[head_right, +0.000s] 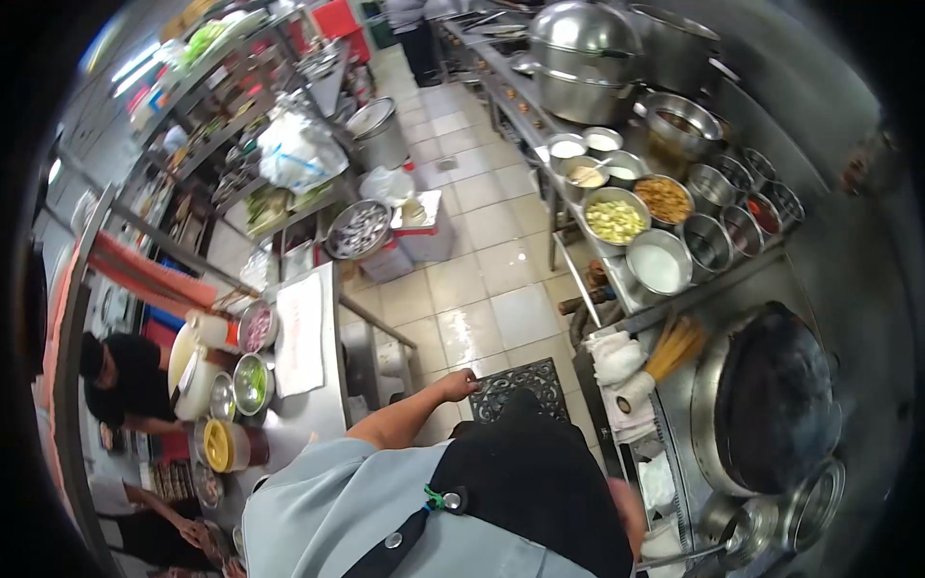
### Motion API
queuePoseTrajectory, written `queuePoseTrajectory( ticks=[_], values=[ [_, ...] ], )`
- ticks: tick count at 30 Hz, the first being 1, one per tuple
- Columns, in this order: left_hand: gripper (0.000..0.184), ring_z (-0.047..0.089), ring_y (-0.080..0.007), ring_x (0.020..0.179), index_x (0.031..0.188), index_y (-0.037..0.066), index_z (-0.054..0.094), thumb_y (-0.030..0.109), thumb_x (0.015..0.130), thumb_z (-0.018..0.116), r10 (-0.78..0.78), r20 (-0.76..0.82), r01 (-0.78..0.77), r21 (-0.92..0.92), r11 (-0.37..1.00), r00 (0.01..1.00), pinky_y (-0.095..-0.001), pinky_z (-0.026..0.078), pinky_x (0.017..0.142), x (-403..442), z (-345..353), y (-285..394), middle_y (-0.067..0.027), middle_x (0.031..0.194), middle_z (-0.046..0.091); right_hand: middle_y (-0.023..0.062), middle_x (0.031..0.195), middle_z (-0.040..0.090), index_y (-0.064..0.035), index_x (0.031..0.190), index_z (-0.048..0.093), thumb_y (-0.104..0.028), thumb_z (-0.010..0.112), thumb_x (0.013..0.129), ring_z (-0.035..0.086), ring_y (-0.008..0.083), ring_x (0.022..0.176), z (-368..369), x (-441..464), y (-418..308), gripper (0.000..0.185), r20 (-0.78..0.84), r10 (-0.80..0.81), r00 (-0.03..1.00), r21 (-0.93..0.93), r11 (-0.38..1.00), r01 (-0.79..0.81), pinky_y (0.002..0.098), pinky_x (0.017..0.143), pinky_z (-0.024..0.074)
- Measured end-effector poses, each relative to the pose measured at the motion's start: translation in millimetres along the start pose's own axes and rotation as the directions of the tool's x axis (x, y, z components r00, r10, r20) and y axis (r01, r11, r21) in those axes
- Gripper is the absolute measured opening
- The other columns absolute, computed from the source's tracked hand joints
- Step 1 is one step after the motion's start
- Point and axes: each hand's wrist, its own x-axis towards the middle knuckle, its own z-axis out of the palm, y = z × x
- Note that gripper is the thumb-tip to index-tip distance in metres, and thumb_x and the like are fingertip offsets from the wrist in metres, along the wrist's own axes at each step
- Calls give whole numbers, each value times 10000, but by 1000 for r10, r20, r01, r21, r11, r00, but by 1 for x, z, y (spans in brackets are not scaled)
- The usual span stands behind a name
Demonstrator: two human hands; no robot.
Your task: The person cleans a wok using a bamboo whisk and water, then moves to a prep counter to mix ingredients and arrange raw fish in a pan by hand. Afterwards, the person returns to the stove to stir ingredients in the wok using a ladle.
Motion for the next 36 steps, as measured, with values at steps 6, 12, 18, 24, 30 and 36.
queuePoseTrajectory(
  ticks=[6, 12, 18, 24, 30, 36],
  values=[
    [478, 663, -409, 1171, 1184, -10, 697, 384, 913, 669, -101, -7, 102, 93, 991, 995, -471, 524, 1003, -66, 17, -46, -262, 1233, 697, 97, 932, 733, -49, 986, 702, -267, 587, 1015, 717, 225, 911, 7, 30, 70, 248, -389, 107, 915, -281, 932, -228, 368, 779, 555],
    [486, 667, -404, 1167, 1201, -11, 694, 378, 910, 669, -189, 16, 187, 65, 980, 982, -462, 521, 1001, -144, 39, -74, -265, 1220, 701, 125, 1008, 736, -33, 1058, 712, -247, 560, 1027, 720, 259, 933, -8, 32, 121, 264, -608, 6, 794, -456, 816, -356, 379, 796, 557],
    [488, 693, -388, 1119, 1250, -24, 639, 353, 940, 653, -300, 41, 297, 67, 953, 953, -465, 542, 954, -204, 52, -78, -250, 1181, 716, 153, 1084, 739, -17, 1131, 722, -227, 534, 1039, 723, 292, 956, -14, 31, 157, 297, -711, -16, 703, -517, 690, -507, 390, 813, 558],
    [488, 670, -389, 1154, 1247, -3, 639, 373, 936, 661, -281, 32, 280, 31, 960, 959, -457, 529, 983, -218, 67, -70, -240, 1203, 705, 161, 1086, 742, -11, 1134, 724, -224, 542, 1027, 724, 297, 957, -19, 41, 147, 300, -669, -41, 742, -536, 718, -444, 393, 818, 559],
    [489, 658, -406, 1167, 1223, 2, 657, 392, 928, 669, -207, -57, 199, -123, 972, 977, -453, 514, 1007, -202, 76, -73, -253, 1199, 699, 165, 1073, 745, -6, 1124, 725, -223, 557, 1011, 726, 297, 954, -34, 72, 80, 297, -513, -109, 851, -588, 767, -256, 394, 821, 560],
    [461, 680, -386, 1110, 1246, 25, 641, 384, 960, 673, -240, -224, 158, -330, 931, 945, -453, 528, 956, -198, 61, -59, -234, 1172, 710, 168, 1060, 747, -2, 1113, 726, -223, 572, 994, 728, 296, 951, -18, 138, -64, 295, -291, -217, 932, -724, 687, -66, 396, 823, 561]
  ],
)
